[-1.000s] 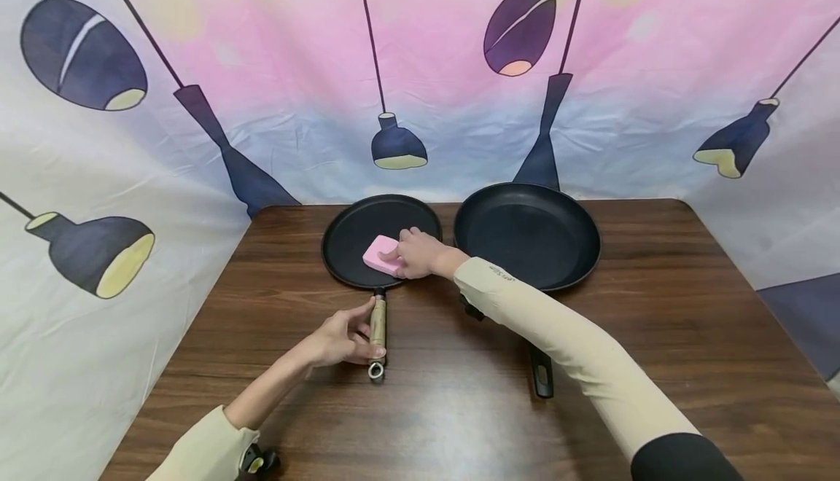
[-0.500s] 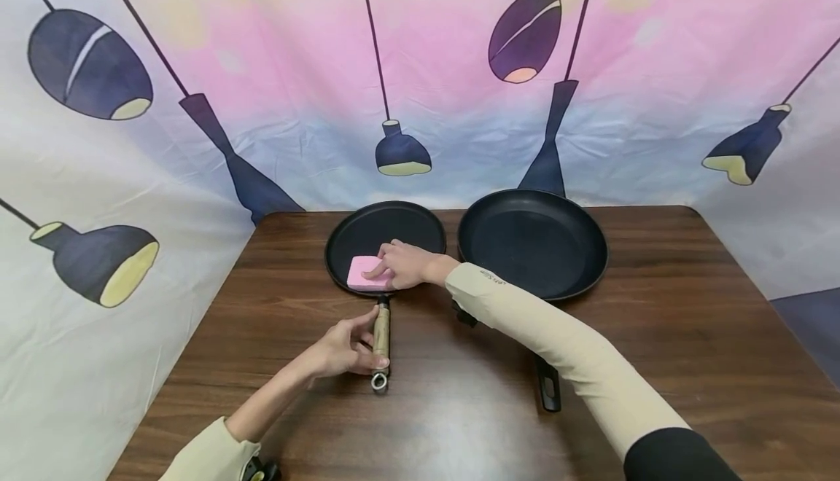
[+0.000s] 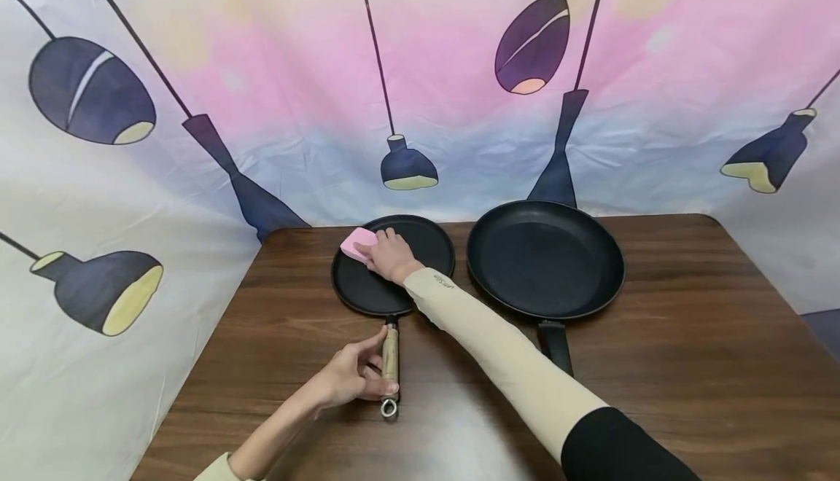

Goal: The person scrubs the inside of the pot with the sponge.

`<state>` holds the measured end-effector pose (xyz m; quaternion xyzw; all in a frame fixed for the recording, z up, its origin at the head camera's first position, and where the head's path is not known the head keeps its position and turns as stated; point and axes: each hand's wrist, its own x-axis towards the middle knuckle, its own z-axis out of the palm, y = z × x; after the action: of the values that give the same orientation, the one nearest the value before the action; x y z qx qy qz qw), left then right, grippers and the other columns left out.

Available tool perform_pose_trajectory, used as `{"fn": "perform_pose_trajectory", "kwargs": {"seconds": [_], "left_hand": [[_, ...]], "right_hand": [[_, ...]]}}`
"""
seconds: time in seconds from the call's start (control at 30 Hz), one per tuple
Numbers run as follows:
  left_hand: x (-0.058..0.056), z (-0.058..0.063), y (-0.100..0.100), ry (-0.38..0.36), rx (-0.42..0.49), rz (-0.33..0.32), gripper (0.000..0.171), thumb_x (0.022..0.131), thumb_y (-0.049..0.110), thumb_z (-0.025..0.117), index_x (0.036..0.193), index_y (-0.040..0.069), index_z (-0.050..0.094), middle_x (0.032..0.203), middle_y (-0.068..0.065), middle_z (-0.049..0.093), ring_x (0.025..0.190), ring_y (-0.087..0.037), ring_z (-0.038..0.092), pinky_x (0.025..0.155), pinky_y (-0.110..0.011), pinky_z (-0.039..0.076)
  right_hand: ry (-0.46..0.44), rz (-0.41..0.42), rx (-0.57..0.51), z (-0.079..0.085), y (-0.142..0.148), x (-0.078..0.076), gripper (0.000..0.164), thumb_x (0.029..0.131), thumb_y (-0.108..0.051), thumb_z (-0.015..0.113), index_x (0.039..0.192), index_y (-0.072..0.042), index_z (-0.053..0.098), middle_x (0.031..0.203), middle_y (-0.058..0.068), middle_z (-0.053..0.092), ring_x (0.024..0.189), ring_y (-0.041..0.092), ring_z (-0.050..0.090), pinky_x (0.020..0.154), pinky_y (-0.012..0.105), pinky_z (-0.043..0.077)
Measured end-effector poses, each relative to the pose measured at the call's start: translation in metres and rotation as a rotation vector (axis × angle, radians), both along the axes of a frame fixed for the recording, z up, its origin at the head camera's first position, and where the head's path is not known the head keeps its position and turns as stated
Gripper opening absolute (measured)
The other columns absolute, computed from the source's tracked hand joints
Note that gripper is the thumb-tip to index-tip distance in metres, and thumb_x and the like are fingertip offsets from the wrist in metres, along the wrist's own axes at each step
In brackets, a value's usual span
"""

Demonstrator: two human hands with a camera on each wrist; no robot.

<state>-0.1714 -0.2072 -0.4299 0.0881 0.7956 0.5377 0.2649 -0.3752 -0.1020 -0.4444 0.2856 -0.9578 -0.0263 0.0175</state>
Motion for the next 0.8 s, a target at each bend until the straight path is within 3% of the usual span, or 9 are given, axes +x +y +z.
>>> {"fn": "perform_pose_trajectory", "kwargs": {"seconds": [0.1, 0.23, 0.4, 0.57, 0.8], "left_hand": [[0.003, 0.000, 0.002, 0.004, -0.006, 0.003, 0.100, 0.075, 0.011, 0.081, 0.151, 0.003, 0.017, 0.101, -0.017, 0.058, 0.077, -0.015, 0.067, 0.069, -0.027, 0.058], [0.003, 0.002, 0.005, 0.027, -0.036, 0.000, 0.099, 0.074, 0.012, 0.082, 0.151, 0.004, 0.019, 0.101, -0.016, 0.059, 0.076, -0.014, 0.066, 0.068, -0.026, 0.057], [0.000, 0.004, 0.005, 0.013, -0.065, 0.001, 0.099, 0.074, 0.013, 0.082, 0.151, 0.005, 0.020, 0.101, -0.016, 0.059, 0.077, -0.014, 0.066, 0.068, -0.025, 0.057], [-0.003, 0.005, 0.003, -0.018, -0.012, 0.004, 0.098, 0.076, 0.008, 0.080, 0.151, 0.003, 0.017, 0.103, -0.019, 0.057, 0.079, -0.015, 0.067, 0.072, -0.032, 0.059], [0.001, 0.003, 0.003, -0.030, 0.000, 0.006, 0.097, 0.077, 0.004, 0.078, 0.150, 0.000, 0.015, 0.102, -0.020, 0.057, 0.076, -0.013, 0.065, 0.073, -0.033, 0.059]], "right_hand": [[-0.020, -0.057, -0.021, 0.003, -0.001, 0.002, 0.043, 0.099, -0.040, 0.047, 0.142, -0.036, 0.043, 0.131, 0.010, 0.050, 0.121, 0.026, 0.044, 0.100, 0.034, 0.045], [-0.050, -0.034, -0.021, 0.011, 0.005, 0.004, 0.040, 0.099, -0.037, 0.047, 0.139, -0.033, 0.047, 0.130, 0.010, 0.051, 0.118, 0.025, 0.045, 0.098, 0.034, 0.046], [-0.133, 0.081, -0.014, 0.017, 0.018, 0.013, 0.044, 0.097, -0.037, 0.052, 0.140, -0.039, 0.042, 0.135, 0.006, 0.050, 0.121, 0.022, 0.044, 0.098, 0.034, 0.048], [-0.179, 0.209, -0.050, 0.022, 0.028, 0.025, 0.046, 0.093, -0.029, 0.059, 0.136, -0.039, 0.047, 0.140, 0.004, 0.049, 0.127, 0.022, 0.043, 0.104, 0.034, 0.044], [-0.235, 0.296, -0.025, 0.026, 0.045, 0.053, 0.046, 0.091, -0.026, 0.064, 0.134, -0.036, 0.051, 0.131, 0.001, 0.056, 0.121, 0.022, 0.049, 0.104, 0.033, 0.043]]}}
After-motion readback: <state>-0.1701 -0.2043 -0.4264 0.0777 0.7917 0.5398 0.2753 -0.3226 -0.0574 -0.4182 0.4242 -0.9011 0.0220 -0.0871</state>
